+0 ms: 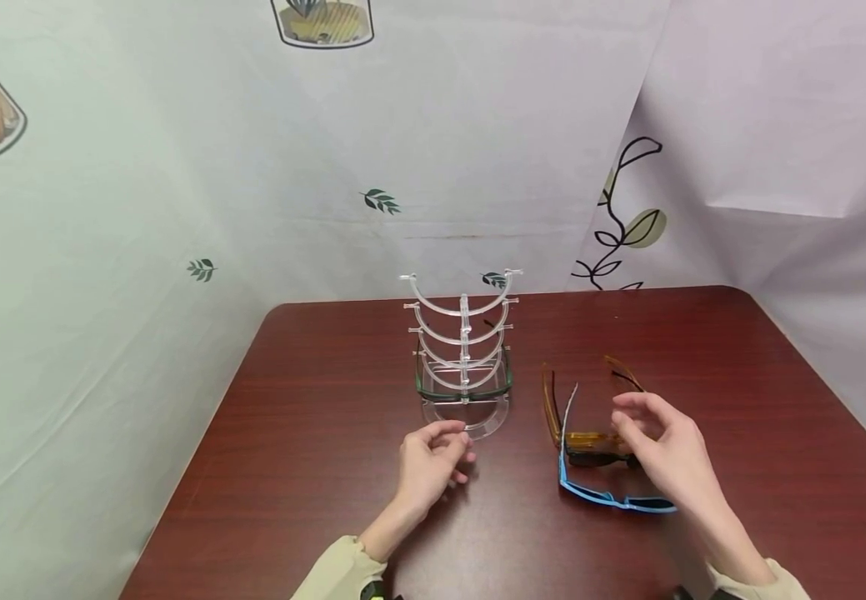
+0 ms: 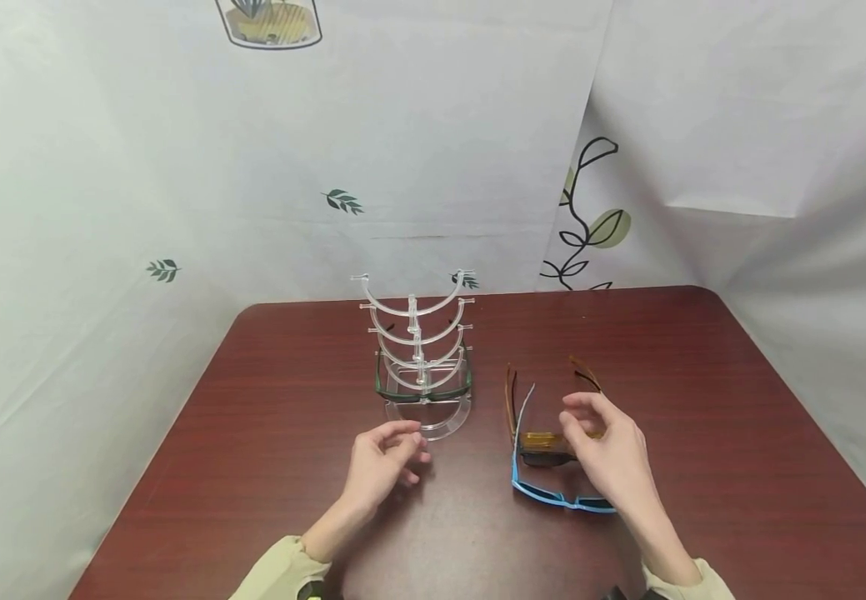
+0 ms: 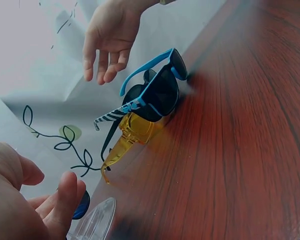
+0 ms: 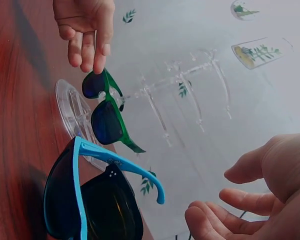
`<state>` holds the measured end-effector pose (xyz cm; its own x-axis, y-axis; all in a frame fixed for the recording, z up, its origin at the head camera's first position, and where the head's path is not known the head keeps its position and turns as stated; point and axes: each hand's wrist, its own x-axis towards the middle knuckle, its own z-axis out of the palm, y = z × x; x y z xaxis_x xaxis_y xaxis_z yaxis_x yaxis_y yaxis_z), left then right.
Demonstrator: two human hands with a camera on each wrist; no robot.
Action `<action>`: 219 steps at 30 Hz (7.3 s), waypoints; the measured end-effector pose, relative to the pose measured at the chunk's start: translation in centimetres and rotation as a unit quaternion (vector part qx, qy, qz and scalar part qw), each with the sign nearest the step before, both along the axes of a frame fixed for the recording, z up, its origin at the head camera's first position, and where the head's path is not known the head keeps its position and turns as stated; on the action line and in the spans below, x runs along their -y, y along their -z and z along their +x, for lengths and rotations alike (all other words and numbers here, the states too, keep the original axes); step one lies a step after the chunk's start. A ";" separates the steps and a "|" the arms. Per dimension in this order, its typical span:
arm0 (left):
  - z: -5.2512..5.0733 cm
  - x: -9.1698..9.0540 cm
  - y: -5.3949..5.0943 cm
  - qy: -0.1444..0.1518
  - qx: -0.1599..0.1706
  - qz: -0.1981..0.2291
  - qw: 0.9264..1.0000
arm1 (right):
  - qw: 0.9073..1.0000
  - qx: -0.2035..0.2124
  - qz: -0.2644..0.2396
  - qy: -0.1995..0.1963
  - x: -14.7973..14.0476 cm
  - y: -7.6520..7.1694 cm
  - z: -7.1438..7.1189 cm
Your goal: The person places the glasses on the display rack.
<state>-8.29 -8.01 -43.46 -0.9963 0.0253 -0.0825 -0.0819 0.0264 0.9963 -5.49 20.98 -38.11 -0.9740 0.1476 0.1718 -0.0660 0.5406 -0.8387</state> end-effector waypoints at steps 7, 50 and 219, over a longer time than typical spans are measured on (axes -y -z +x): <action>0.0 -0.2 -0.1 0.004 0.005 0.029 1.000 | 0.999 -0.004 -0.049 -0.004 -0.8 0.4 1.3; 0.0 -4.0 -0.1 0.048 0.053 0.094 0.993 | 0.992 0.010 -0.085 0.095 -5.6 2.7 5.0; 3.6 -6.0 -0.6 0.036 0.051 0.113 0.992 | 0.966 0.049 -0.249 0.048 -2.4 3.5 5.0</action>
<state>-4.70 -2.01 -42.87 -0.9780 0.1249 -0.1670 -0.1886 -0.1881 0.9639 -0.51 23.40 -41.58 -0.9599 0.2778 -0.0368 0.0578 0.0676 -0.9960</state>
